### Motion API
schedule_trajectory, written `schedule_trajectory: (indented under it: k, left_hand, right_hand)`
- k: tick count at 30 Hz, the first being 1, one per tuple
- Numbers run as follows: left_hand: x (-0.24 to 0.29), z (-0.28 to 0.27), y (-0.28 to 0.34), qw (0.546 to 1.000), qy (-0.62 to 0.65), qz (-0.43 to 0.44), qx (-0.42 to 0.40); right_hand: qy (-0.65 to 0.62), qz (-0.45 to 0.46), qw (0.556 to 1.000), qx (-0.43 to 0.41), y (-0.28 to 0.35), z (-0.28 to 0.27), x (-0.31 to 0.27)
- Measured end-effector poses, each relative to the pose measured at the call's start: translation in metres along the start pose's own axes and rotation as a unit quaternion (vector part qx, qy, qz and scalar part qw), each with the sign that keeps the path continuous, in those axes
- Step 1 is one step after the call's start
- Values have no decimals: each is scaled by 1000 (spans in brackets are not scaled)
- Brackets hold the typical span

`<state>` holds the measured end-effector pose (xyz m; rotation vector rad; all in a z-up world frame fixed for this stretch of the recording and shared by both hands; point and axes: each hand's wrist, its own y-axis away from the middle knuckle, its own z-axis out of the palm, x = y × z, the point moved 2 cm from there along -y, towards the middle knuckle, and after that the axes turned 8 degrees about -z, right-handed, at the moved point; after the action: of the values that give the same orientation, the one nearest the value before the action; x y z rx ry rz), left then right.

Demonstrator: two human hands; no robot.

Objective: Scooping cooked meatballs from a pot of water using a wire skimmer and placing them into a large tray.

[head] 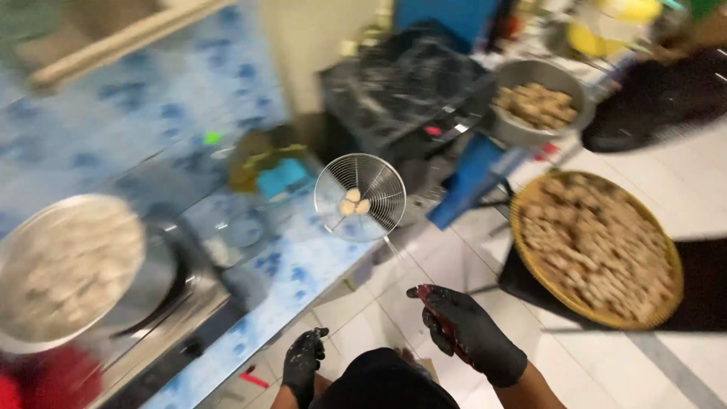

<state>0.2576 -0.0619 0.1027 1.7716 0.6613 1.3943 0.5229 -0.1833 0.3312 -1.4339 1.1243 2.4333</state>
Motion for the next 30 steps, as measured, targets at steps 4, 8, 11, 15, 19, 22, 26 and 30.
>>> schedule_trajectory:
  k: [4, 8, 11, 15, 19, 22, 26, 30]
  left_hand:
    - [-48, 51, -55, 991, 38, 77, -102]
    - [-56, 96, -68, 993, -18, 47, -111]
    - [-64, 126, -80, 989, -33, 29, -140]
    - [-69, 158, -85, 984, -70, -85, -138]
    - [-85, 179, -116, 976, -105, -113, -154]
    - [-96, 184, -157, 959, -124, -166, -192]
    - [-99, 199, -175, 939, -111, -186, -266]
    - [-91, 210, -144, 954, -174, -167, -178]
  right_hand:
    - [-67, -29, 992, 98, 16, -94, -7]
    - [-43, -60, 976, 207, 14, -197, 13]
    - [-44, -69, 957, 277, 11, -268, 32]
    - [-13, -57, 930, 363, 4, -347, 53]
    - [-5, -37, 909, 415, -8, -401, 70]
    - [-11, -23, 890, 455, -13, -427, 78]
    - [54, -37, 882, 468, -37, -469, 114]
    - [160, -41, 857, 488, -31, -463, 106]
